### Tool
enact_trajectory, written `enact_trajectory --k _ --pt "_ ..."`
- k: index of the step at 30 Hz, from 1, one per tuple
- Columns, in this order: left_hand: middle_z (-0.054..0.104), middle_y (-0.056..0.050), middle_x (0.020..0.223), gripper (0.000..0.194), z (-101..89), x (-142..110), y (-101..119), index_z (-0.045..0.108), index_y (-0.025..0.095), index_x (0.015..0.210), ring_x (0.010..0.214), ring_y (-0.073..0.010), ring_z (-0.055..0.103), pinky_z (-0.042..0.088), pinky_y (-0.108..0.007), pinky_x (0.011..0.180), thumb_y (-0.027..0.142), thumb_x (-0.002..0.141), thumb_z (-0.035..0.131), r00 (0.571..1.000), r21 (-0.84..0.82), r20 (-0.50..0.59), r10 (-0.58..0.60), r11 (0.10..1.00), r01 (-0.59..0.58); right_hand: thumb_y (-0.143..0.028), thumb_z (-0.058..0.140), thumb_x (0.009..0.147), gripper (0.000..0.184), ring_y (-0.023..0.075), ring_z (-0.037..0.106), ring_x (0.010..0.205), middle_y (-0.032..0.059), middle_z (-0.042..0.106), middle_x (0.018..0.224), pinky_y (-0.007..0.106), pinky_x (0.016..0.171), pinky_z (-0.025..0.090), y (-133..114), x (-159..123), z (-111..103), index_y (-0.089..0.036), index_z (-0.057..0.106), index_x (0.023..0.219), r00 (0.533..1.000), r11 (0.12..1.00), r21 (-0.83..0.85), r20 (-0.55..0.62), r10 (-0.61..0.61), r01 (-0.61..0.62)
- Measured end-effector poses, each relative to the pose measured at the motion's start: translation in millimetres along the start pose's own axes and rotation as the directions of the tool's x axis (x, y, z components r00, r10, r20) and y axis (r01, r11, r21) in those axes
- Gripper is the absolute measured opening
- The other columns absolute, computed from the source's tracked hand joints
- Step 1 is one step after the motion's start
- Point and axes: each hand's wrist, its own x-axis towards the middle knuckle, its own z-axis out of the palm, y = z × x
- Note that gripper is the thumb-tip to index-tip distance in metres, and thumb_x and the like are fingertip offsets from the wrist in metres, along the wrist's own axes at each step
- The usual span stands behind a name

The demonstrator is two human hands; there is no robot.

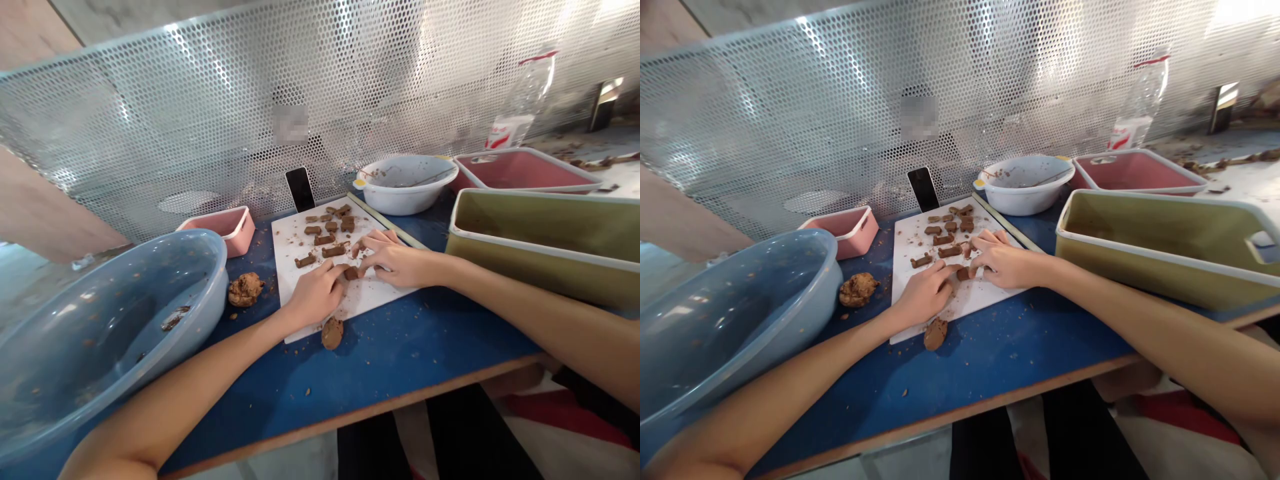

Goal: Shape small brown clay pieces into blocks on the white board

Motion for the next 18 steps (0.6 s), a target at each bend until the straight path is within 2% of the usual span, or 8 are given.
enact_trajectory --k 3,6,9,13,18 --pt "0.068 -0.008 0.115 0.043 0.1 0 0 0.072 0.026 0.145 0.095 -0.0245 0.072 0.057 -0.034 0.086 0.020 0.107 0.052 0.999 -0.021 -0.013 -0.034 0.999 0.033 -0.004 0.055 0.091 0.036 0.0339 0.055 0.128 0.0121 0.065 0.128 0.060 0.110 0.039 1 0 1 -0.025 0.082 0.104 0.999 1.000 -0.018 -0.034 -0.013 0.013" --pt "0.069 -0.009 0.118 0.043 1.0 -1 0 0.070 0.024 0.147 0.090 -0.0235 0.072 0.057 -0.035 0.085 0.025 0.109 0.052 0.999 -0.035 -0.023 -0.035 0.999 0.034 -0.011 0.058 0.094 0.027 0.0339 0.053 0.123 0.0127 0.064 0.124 0.057 0.106 0.040 5 0 0 -0.023 0.081 0.100 0.992 0.998 -0.067 -0.125 0.009 -0.017" --pt "0.070 -0.010 0.123 0.043 2.2 -1 0 0.068 0.022 0.148 0.096 -0.0251 0.073 0.058 -0.038 0.089 0.026 0.110 0.051 1.000 -0.036 -0.023 -0.021 0.999 0.020 -0.013 0.060 0.094 0.030 0.0356 0.051 0.128 0.0134 0.064 0.129 0.057 0.107 0.039 9 -1 -4 -0.026 0.085 0.106 0.984 0.988 -0.154 -0.168 -0.055 0.028" --pt "0.072 -0.011 0.128 0.044 3.0 -1 -1 0.065 0.021 0.152 0.100 -0.0263 0.075 0.060 -0.039 0.093 0.029 0.110 0.053 0.999 -0.032 -0.031 -0.029 0.999 0.028 -0.011 0.060 0.094 0.042 0.0363 0.049 0.131 0.0125 0.066 0.136 0.060 0.108 0.040 8 -3 -10 -0.032 0.088 0.117 0.987 0.965 -0.233 -0.072 -0.144 0.124" --pt "0.072 -0.011 0.126 0.040 3.7 -2 -1 0.067 0.020 0.147 0.103 -0.0278 0.075 0.060 -0.038 0.090 0.030 0.111 0.052 0.999 -0.047 -0.052 -0.013 0.999 0.010 -0.009 0.061 0.094 0.046 0.0379 0.051 0.134 0.0113 0.067 0.136 0.062 0.106 0.042 4 -5 -13 -0.035 0.087 0.123 0.992 0.953 -0.273 0.022 -0.127 0.128"
